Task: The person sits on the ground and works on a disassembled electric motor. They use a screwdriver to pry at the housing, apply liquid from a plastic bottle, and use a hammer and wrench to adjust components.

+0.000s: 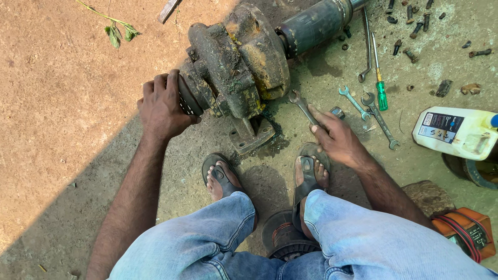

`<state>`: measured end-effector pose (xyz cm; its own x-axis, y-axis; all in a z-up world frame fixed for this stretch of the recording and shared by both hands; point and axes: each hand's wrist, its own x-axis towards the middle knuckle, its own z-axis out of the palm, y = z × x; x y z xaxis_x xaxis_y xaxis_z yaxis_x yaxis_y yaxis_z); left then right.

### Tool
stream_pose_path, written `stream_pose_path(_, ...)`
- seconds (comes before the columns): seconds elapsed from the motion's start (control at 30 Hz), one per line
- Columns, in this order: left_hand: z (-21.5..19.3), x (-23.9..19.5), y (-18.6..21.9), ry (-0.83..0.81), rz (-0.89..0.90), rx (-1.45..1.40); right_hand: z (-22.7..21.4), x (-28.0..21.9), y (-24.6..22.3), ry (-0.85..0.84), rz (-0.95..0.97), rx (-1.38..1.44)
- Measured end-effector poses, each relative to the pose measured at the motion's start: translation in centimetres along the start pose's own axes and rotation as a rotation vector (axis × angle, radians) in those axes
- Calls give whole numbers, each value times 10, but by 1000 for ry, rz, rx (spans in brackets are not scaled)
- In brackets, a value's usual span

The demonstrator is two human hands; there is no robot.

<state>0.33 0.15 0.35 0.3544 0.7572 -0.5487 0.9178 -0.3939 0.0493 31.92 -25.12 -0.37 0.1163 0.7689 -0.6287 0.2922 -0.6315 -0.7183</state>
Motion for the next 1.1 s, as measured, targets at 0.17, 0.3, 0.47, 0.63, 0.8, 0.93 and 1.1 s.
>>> stream_pose_path(0.17,0,-2,-2,7,10,-1,-8,-8,-25,-146,-77,-278)
stream_pose_path(0.3,1,-3,-1,9,13,-2,4,0,-46,-161,-185,-621)
stream_pose_path(0.47,3,-2,-4,27,19,-3,14,9,-71,-157,-253,-636)
stream_pose_path(0.63,7,0,-6,29,27,-5,9,32,-105,-343,-138,-839)
stream_pose_path(0.8,9,-1,-5,44,25,2,5,71,-138,-471,-2,-950)
stream_pose_path(0.93,10,-2,-6,40,27,-6,12,63,-138,-459,-40,-945)
stream_pose_path(1.1,10,-2,-4,40,18,-4,20,35,-122,-371,-41,-812)
